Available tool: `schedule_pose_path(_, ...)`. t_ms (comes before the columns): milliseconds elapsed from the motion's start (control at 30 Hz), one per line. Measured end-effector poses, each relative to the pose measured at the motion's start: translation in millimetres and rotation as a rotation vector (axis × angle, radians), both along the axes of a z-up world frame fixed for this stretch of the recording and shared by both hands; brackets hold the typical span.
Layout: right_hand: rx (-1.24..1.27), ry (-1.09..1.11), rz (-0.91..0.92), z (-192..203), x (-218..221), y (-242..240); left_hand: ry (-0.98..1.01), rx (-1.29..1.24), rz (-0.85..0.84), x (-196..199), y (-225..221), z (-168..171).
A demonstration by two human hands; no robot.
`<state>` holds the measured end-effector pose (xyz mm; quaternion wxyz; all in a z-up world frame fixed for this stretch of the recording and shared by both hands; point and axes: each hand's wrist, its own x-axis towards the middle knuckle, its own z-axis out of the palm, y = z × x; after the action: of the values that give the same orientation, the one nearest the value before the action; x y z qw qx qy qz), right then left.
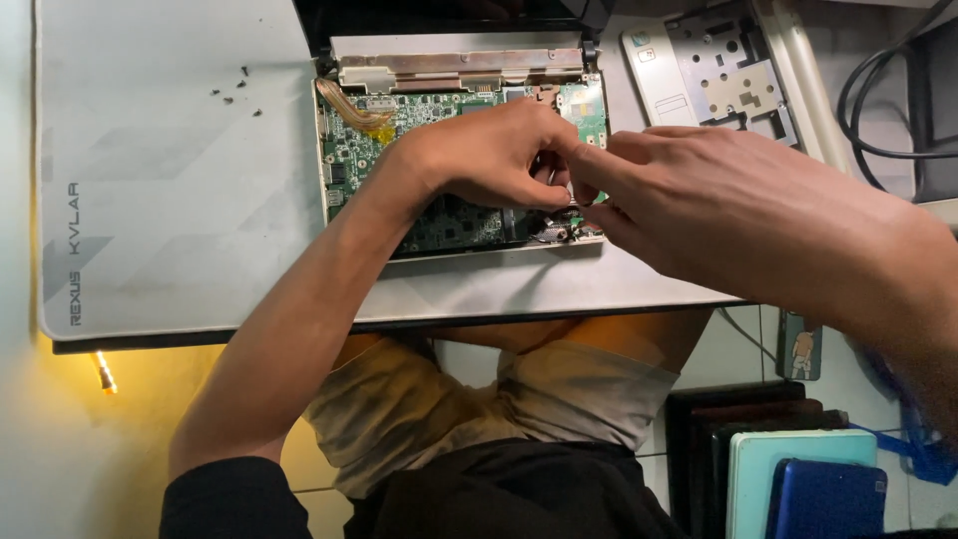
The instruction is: Using a screwdriver to remove screws and then detaching a small circuit board from the internal assembly of a laptop.
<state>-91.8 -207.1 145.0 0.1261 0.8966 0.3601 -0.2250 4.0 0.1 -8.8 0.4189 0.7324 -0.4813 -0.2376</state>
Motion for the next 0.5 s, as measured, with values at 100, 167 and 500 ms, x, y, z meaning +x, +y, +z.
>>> schedule_pose_path(100, 0.156, 0.012, 0.047, -13, 6, -17, -0.015, 0.050, 0.024, -3, -6, -7)
schedule_pose_path(167, 0.210, 0.033, 0.030, -12, 10, -21, -0.049, 0.036, 0.018, -7, -10, -5)
schedule_pose_path(500, -0.063, -0.080, -0.143, -15, -5, 5, -0.255, -0.014, 0.130, -5, -15, -17)
